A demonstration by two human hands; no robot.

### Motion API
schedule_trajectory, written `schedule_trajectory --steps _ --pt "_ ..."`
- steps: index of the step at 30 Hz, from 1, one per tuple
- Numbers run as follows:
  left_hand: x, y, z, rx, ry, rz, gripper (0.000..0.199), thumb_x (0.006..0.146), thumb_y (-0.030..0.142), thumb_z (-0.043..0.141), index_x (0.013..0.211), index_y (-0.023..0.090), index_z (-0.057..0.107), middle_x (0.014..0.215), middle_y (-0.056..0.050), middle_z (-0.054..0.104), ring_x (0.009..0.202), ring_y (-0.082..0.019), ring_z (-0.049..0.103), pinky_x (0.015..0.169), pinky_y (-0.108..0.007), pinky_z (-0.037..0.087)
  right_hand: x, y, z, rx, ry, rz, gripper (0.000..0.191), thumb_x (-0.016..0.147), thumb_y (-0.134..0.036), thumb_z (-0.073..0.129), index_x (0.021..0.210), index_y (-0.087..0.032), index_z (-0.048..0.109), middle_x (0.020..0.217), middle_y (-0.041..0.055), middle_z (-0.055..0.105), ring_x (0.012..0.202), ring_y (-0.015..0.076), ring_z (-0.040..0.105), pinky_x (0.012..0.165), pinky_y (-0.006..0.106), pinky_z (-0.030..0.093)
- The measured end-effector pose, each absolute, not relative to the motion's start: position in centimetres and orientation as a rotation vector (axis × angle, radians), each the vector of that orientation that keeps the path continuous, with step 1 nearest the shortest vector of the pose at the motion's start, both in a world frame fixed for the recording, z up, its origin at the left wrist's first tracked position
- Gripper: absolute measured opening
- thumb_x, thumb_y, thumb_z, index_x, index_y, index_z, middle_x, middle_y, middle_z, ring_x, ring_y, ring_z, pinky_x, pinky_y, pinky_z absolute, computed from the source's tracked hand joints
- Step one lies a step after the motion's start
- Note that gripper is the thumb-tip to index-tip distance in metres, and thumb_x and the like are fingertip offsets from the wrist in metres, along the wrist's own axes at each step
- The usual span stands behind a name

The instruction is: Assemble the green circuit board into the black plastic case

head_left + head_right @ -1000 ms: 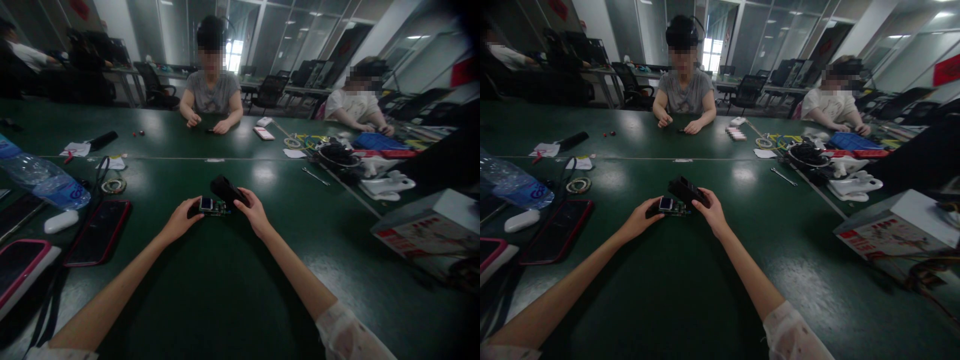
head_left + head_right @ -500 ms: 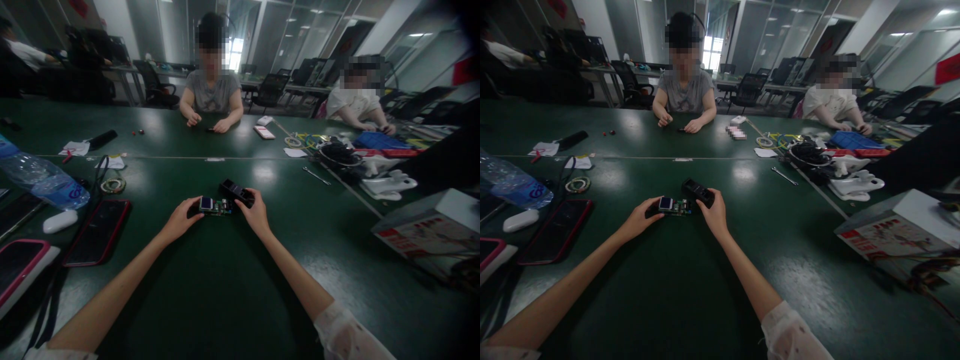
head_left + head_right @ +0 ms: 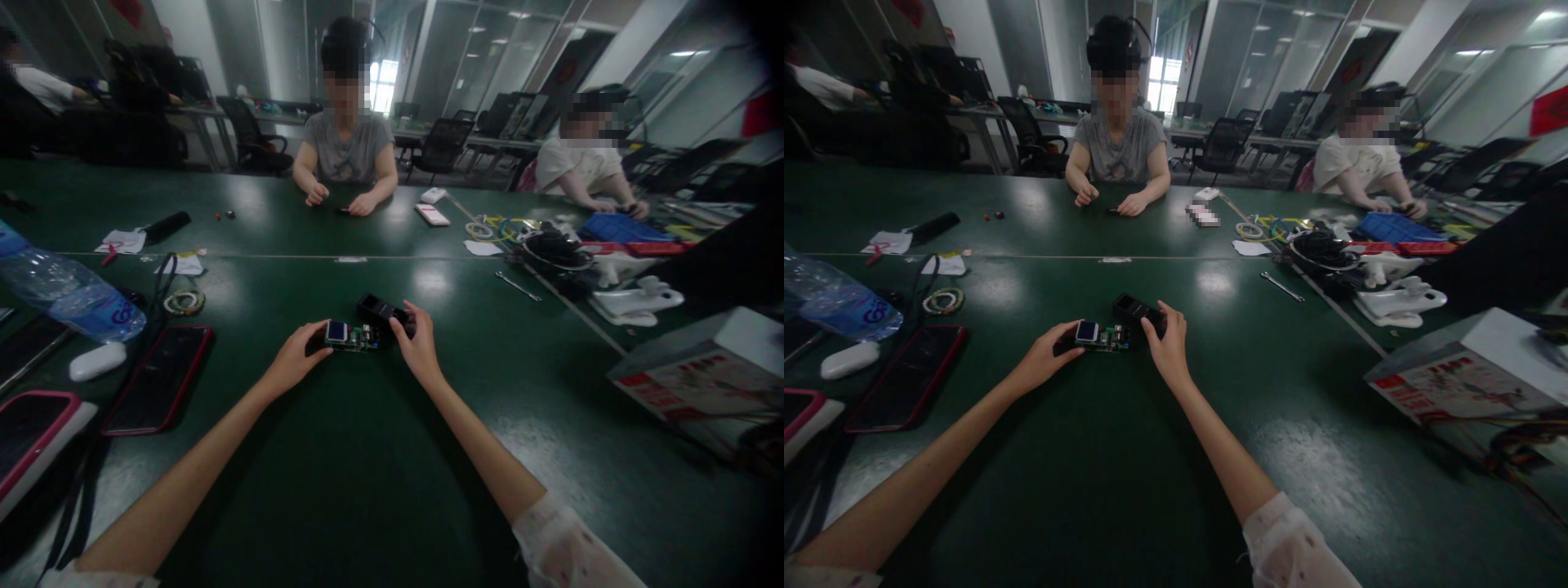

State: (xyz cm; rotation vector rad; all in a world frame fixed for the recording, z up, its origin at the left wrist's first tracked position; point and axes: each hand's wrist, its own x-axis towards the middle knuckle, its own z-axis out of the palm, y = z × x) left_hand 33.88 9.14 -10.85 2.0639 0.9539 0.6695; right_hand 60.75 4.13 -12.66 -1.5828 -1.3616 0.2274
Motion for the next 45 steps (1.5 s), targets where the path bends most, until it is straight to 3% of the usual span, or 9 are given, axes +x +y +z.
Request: schedule_trajectory --steps 11,22,34,45 --pt "33.9 9.1 -10.9 2.08 0.953 0.669 0.052 0.088 0.029 0.057 0.137 0.028 0.04 0.133 -0.006 0.051 0.12 -0.024 0.051 0.099 -0.049 0.043 61.0 4.2 -13.0 -1.622 -1.409 0.281 0.058 0.078 -0.042 0.067 0.13 -0.029 0.046 0.121 0.0103 0.046 0.114 0.0295 0.045 0.098 0.052 0.042" --pt "33.9 9.1 -10.9 2.091 0.955 0.667 0.052 0.088 0.028 0.057 0.137 0.027 0.04 0.131 -0.006 0.053 0.119 -0.023 0.052 0.1 -0.047 0.043 61.2 4.7 -13.9 -1.667 -1.41 0.142 0.053 0.076 -0.031 0.069 0.124 -0.017 0.049 0.115 0.0131 0.055 0.107 0.0288 0.052 0.093 0.049 0.045" --pt "33.9 9.0 -10.6 2.09 0.947 0.654 0.053 0.088 0.026 0.056 0.138 0.027 0.038 0.132 -0.007 0.052 0.12 -0.024 0.051 0.099 -0.048 0.043 60.4 3.8 -12.2 -1.486 -1.242 0.226 0.052 0.079 -0.038 0.067 0.123 -0.019 0.048 0.117 0.0118 0.059 0.104 0.0251 0.058 0.091 0.044 0.048" --pt "33.9 9.0 -10.8 2.104 0.966 0.681 0.053 0.086 0.026 0.058 0.136 0.026 0.04 0.13 -0.009 0.053 0.116 -0.025 0.053 0.096 -0.05 0.045 58.4 3.0 -10.1 -1.336 -1.552 0.394 0.052 0.083 -0.04 0.063 0.129 -0.025 0.044 0.124 0.0105 0.055 0.112 0.0254 0.056 0.096 0.044 0.049"
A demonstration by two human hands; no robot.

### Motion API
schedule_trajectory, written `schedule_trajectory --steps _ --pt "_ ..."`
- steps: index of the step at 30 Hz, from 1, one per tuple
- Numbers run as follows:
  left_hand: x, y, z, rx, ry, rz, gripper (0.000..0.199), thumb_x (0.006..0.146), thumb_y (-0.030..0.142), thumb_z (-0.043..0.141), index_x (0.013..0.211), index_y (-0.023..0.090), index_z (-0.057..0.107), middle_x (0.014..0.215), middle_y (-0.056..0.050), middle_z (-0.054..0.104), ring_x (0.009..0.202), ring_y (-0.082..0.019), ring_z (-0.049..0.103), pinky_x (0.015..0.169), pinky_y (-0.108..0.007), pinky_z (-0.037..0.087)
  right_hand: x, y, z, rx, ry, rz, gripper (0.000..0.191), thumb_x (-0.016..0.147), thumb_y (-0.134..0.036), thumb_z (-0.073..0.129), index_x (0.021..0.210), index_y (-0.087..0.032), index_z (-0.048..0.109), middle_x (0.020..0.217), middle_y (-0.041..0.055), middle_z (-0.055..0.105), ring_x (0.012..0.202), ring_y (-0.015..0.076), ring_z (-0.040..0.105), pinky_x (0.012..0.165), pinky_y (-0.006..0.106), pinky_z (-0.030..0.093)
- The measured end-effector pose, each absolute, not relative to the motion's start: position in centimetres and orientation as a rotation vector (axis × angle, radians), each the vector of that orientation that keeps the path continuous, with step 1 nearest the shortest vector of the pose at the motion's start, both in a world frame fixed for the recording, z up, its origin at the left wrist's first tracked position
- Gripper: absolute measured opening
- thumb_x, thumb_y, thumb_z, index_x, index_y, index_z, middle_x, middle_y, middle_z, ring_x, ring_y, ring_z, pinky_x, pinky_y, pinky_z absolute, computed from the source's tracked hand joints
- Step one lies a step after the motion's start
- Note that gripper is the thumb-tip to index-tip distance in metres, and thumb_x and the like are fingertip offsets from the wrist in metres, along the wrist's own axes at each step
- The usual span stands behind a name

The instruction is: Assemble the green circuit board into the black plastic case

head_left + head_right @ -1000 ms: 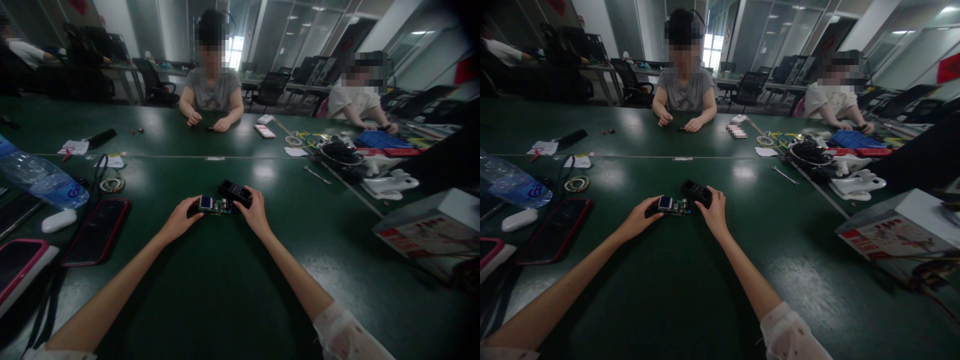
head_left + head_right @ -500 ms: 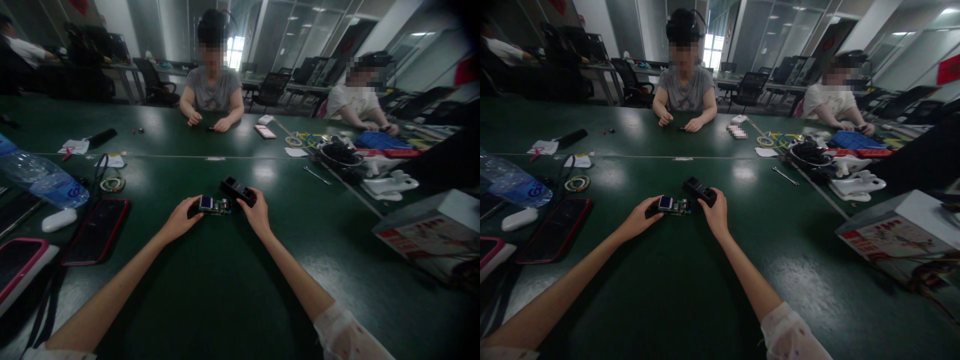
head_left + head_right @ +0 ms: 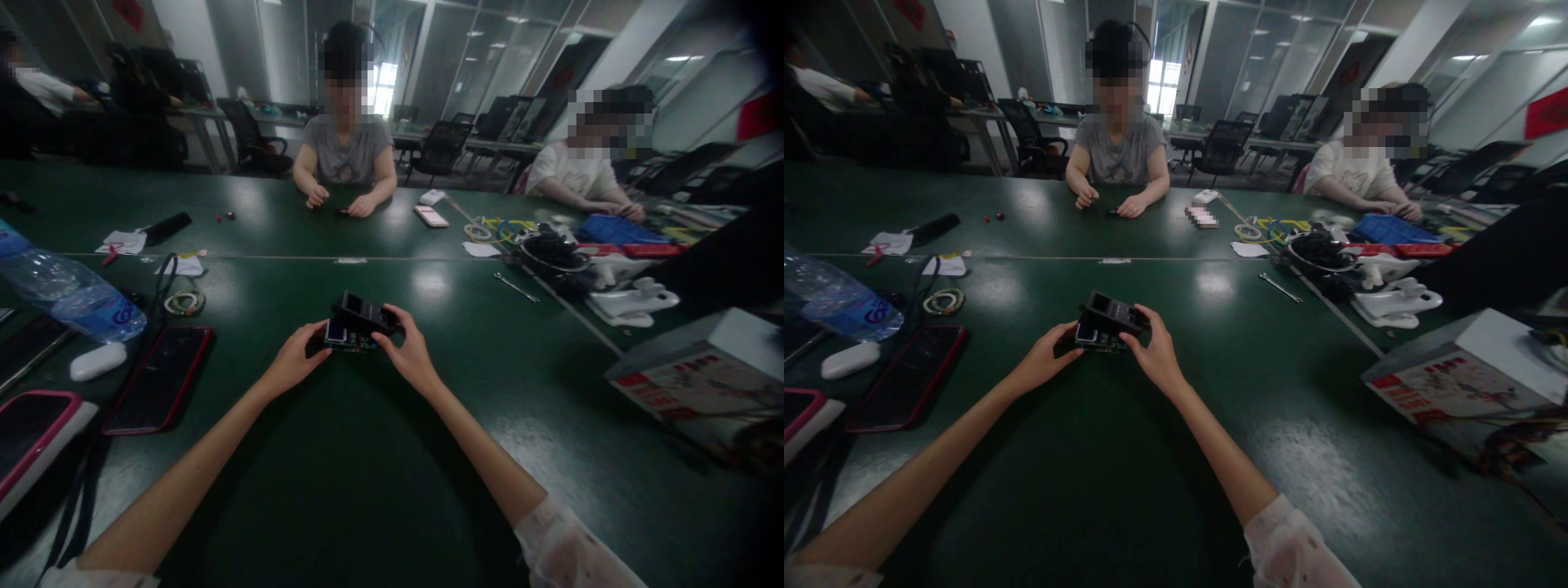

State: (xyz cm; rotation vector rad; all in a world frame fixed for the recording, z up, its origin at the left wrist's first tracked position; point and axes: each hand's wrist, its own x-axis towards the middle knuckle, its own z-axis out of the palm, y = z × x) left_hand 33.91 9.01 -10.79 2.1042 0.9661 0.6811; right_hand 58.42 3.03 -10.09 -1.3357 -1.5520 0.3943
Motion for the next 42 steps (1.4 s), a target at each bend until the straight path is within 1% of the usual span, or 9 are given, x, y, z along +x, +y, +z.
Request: schedule_trajectory --steps 6,13,18,23,28,31,35,38,42 --pt "34.0 9.5 -11.7 2.097 0.979 0.722 0.048 0.085 0.03 0.06 0.13 0.02 0.045 0.124 -0.012 0.057 0.113 -0.026 0.057 0.096 -0.049 0.046 58.1 2.7 -10.1 -1.346 -1.696 0.45 0.053 0.084 -0.034 0.063 0.133 -0.028 0.041 0.127 0.0089 0.053 0.115 0.0254 0.054 0.099 0.047 0.046" --pt "33.9 9.5 -11.8 2.074 0.975 0.707 0.063 0.084 0.033 0.061 0.141 0.026 0.034 0.137 -0.012 0.049 0.123 -0.028 0.05 0.1 -0.051 0.041 58.2 2.7 -10.8 -1.384 -1.756 0.53 0.054 0.083 -0.028 0.065 0.132 -0.029 0.041 0.125 0.0079 0.053 0.116 0.0246 0.053 0.099 0.047 0.044" --pt "34.0 9.2 -11.4 2.079 1.009 0.689 0.073 0.08 0.048 0.064 0.142 0.024 0.033 0.138 -0.013 0.047 0.124 -0.03 0.048 0.1 -0.05 0.041 58.5 2.9 -11.3 -1.374 -1.752 0.595 0.05 0.081 -0.026 0.066 0.126 -0.027 0.044 0.121 0.0072 0.054 0.113 0.0238 0.053 0.098 0.046 0.044" --pt "34.0 9.1 -10.8 2.037 1.009 0.64 0.06 0.09 0.053 0.047 0.142 0.028 0.033 0.139 -0.011 0.047 0.124 -0.03 0.048 0.098 -0.05 0.043 58.6 2.8 -10.7 -1.309 -1.784 0.592 0.05 0.076 -0.025 0.071 0.12 -0.028 0.047 0.12 0.0056 0.052 0.115 0.0251 0.049 0.099 0.047 0.042" --pt "33.9 9.0 -10.5 2.02 1.013 0.606 0.057 0.091 0.053 0.046 0.141 0.03 0.035 0.131 -0.01 0.052 0.119 -0.029 0.051 0.096 -0.051 0.044 58.5 2.6 -10.1 -1.29 -1.809 0.649 0.046 0.075 -0.023 0.071 0.116 -0.029 0.048 0.119 0.0045 0.053 0.116 0.0252 0.048 0.1 0.048 0.041" --pt "34.0 9.0 -10.6 2.016 1.028 0.61 0.056 0.089 0.054 0.049 0.139 0.031 0.038 0.132 -0.01 0.05 0.118 -0.028 0.053 0.096 -0.05 0.044 58.5 2.6 -9.9 -1.284 -1.802 0.681 0.048 0.075 -0.027 0.072 0.117 -0.029 0.049 0.12 0.005 0.053 0.116 0.0248 0.048 0.1 0.048 0.041" --pt "34.0 9.0 -10.7 2.024 1.024 0.621 0.057 0.087 0.054 0.052 0.138 0.031 0.04 0.133 -0.009 0.049 0.118 -0.027 0.053 0.098 -0.049 0.043 58.4 2.5 -9.8 -1.316 -1.778 0.776 0.056 0.075 -0.039 0.072 0.125 -0.03 0.046 0.124 0.006 0.052 0.118 0.0241 0.049 0.101 0.048 0.041" --pt "33.9 9.0 -10.6 2.01 1.021 0.601 0.057 0.087 0.054 0.052 0.138 0.031 0.04 0.134 -0.01 0.047 0.119 -0.028 0.052 0.097 -0.049 0.044 58.5 2.5 -9.7 -1.337 -1.755 0.835 0.051 0.079 -0.044 0.067 0.124 -0.028 0.049 0.121 0.0063 0.054 0.116 0.0236 0.051 0.099 0.047 0.043" --pt "33.8 8.8 -10.4 1.989 1.023 0.582 0.057 0.086 0.053 0.053 0.138 0.032 0.04 0.135 -0.01 0.046 0.12 -0.03 0.051 0.095 -0.051 0.046 58.6 2.5 -9.5 -1.353 -1.74 0.871 0.047 0.078 -0.044 0.067 0.119 -0.027 0.053 0.116 0.0057 0.058 0.112 0.0234 0.054 0.096 0.047 0.045"
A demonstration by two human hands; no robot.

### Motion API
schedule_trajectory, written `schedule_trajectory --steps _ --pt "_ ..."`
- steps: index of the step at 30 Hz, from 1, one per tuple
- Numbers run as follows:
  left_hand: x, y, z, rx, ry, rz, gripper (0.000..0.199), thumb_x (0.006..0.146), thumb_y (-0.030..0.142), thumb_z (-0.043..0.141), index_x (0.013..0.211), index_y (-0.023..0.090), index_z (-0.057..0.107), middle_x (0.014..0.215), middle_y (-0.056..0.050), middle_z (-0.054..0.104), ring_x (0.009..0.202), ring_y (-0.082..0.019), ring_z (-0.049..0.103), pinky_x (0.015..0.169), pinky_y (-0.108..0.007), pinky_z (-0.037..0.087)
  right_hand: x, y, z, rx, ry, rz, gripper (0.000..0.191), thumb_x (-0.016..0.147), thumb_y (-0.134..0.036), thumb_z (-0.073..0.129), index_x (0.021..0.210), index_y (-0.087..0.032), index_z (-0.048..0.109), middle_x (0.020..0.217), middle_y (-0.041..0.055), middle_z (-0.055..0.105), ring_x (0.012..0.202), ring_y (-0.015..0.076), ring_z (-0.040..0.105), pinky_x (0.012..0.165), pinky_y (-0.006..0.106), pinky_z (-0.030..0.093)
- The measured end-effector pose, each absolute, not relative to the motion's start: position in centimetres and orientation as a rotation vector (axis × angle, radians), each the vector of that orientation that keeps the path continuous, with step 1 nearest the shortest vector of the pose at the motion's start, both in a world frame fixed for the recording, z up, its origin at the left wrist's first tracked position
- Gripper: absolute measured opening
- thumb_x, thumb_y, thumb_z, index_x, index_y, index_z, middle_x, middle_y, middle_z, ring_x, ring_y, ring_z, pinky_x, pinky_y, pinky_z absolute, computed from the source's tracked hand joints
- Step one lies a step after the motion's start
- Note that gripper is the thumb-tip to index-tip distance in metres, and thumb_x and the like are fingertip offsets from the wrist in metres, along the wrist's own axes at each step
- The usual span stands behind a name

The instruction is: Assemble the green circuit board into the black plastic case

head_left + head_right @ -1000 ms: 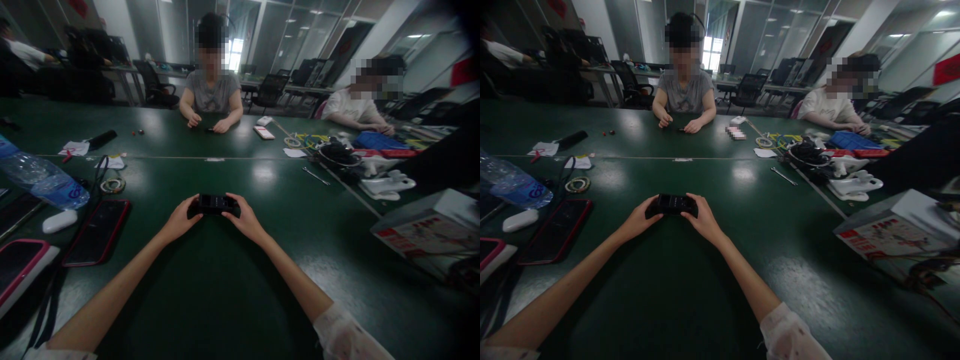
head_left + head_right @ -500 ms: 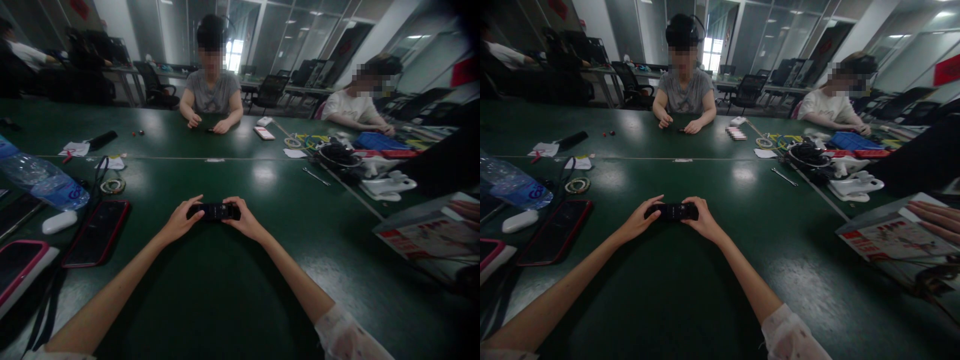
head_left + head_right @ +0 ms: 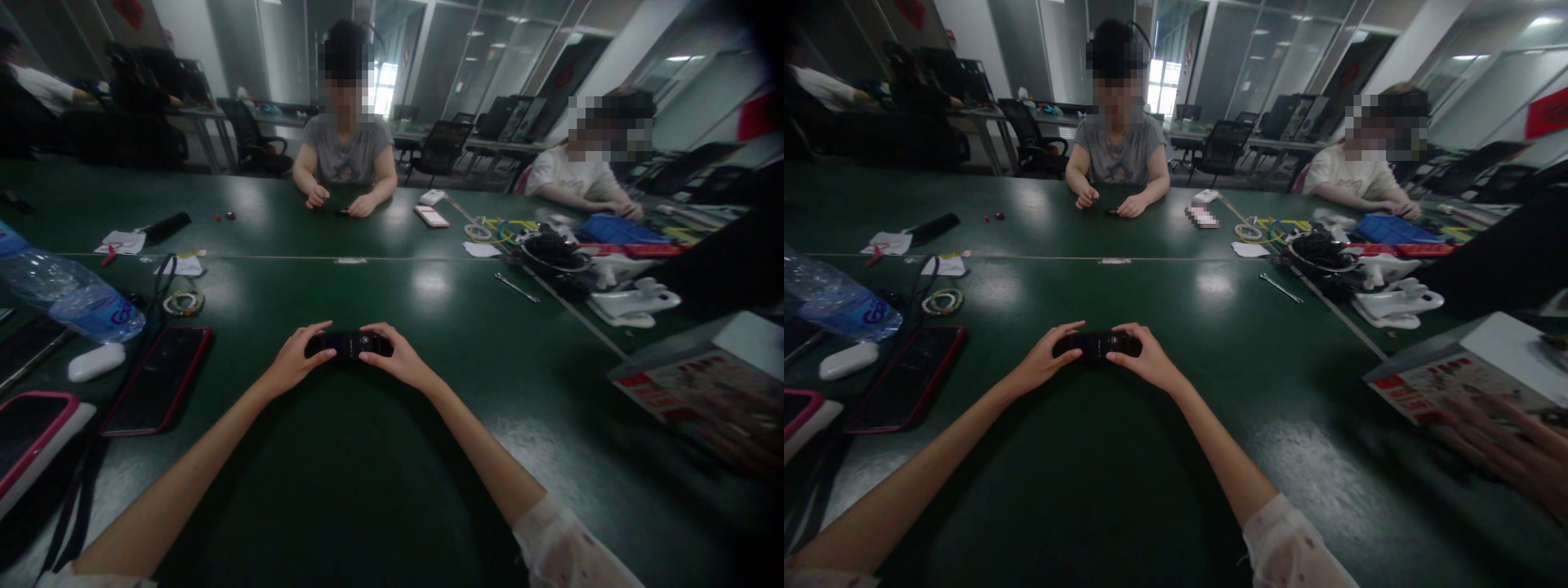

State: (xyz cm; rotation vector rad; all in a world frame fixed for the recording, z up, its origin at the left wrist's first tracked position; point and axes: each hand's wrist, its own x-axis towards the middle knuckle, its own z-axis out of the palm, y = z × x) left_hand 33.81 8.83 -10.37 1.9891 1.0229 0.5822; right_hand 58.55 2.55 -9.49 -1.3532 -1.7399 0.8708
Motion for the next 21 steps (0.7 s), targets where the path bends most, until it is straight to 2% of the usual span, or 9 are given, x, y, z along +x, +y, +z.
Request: schedule_trajectory --steps 6,13,21 --pt "33.79 8.72 -10.18 1.992 1.021 0.569 0.059 0.085 0.053 0.055 0.138 0.032 0.039 0.138 -0.011 0.044 0.122 -0.031 0.05 0.095 -0.052 0.045 58.58 2.61 -9.61 -1.35 -1.689 0.902 0.047 0.076 -0.042 0.07 0.117 -0.027 0.054 0.115 0.0056 0.058 0.107 0.0215 0.058 0.094 0.044 0.047" --pt "33.68 8.76 -10.43 2.076 0.994 0.558 0.076 0.074 0.052 0.069 0.14 0.035 0.035 0.135 -0.011 0.045 0.12 -0.032 0.049 0.093 -0.054 0.045 58.64 2.75 -9.97 -1.328 -1.653 0.921 0.047 0.076 -0.041 0.071 0.117 -0.026 0.055 0.117 0.0057 0.058 0.107 0.0209 0.059 0.096 0.044 0.046" --pt "33.83 8.81 -10.29 2.07 1.025 0.553 0.068 0.073 0.053 0.069 0.133 0.032 0.045 0.13 -0.01 0.048 0.118 -0.031 0.049 0.093 -0.053 0.045 58.52 2.79 -9.83 -1.325 -1.653 0.943 0.047 0.076 -0.04 0.071 0.117 -0.025 0.054 0.117 0.0064 0.058 0.11 0.0219 0.058 0.097 0.045 0.046"
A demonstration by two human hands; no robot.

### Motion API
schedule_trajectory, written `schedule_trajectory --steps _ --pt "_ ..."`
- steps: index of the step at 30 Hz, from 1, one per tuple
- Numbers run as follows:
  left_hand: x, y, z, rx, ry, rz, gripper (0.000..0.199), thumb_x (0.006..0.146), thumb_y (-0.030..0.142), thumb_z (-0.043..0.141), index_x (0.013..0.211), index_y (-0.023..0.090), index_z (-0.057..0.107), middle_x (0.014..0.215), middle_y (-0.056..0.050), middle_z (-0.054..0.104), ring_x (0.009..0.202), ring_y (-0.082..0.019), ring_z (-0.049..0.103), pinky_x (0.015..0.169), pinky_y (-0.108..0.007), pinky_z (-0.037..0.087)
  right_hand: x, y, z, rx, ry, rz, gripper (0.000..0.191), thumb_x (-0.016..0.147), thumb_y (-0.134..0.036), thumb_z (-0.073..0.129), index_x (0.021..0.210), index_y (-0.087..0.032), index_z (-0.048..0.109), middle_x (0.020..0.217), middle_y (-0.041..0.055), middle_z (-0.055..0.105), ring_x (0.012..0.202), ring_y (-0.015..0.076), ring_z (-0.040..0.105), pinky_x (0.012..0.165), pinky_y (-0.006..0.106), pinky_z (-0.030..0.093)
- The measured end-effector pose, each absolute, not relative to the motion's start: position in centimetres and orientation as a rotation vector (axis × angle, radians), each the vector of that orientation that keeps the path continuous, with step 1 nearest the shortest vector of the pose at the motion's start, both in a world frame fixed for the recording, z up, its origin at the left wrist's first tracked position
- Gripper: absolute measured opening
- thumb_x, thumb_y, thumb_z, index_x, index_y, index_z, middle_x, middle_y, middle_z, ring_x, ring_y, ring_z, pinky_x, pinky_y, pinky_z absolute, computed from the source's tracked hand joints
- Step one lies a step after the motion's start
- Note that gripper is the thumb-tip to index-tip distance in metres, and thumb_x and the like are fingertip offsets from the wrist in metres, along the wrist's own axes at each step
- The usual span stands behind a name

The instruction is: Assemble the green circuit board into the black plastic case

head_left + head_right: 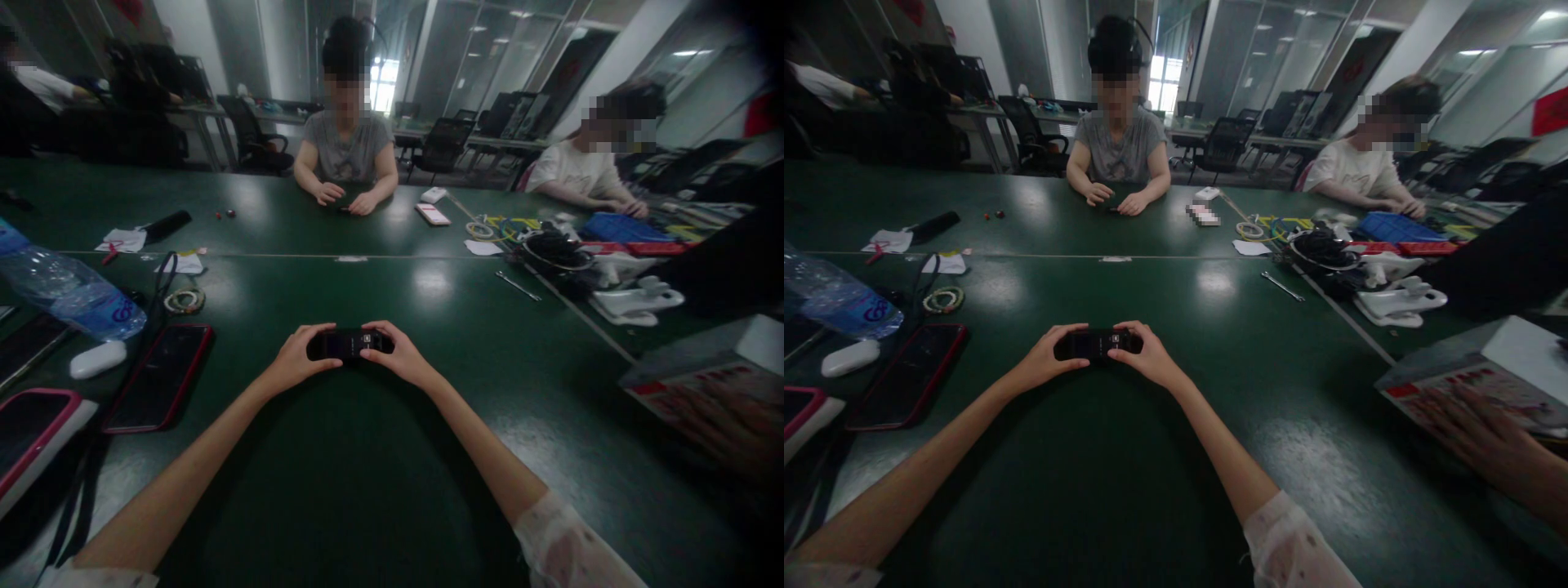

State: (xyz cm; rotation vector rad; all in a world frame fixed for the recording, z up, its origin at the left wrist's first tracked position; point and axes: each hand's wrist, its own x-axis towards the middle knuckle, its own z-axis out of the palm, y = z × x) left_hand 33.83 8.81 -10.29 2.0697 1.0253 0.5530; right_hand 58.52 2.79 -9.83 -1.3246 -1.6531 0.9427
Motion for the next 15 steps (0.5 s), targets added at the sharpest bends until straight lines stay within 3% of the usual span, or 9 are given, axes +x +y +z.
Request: schedule_trajectory --steps 10,15 --pt "33.89 8.73 -10.54 2.066 1.025 0.566 0.067 0.076 0.051 0.068 0.135 0.033 0.042 0.131 -0.01 0.048 0.119 -0.032 0.049 0.093 -0.053 0.045 58.6 2.67 -9.93 -1.402 -1.693 0.903 0.048 0.079 -0.046 0.066 0.121 -0.028 0.052 0.12 0.0073 0.056 0.112 0.0237 0.054 0.096 0.049 0.046" --pt "34.0 8.69 -10.27 2.064 0.954 0.665 0.061 0.079 0.041 0.068 0.133 0.031 0.042 0.132 -0.008 0.049 0.12 -0.028 0.049 0.098 -0.05 0.044 58.45 2.85 -10.37 -1.454 -1.69 0.818 0.047 0.081 -0.05 0.062 0.122 -0.028 0.053 0.121 0.008 0.053 0.116 0.0242 0.05 0.1 0.049 0.042"
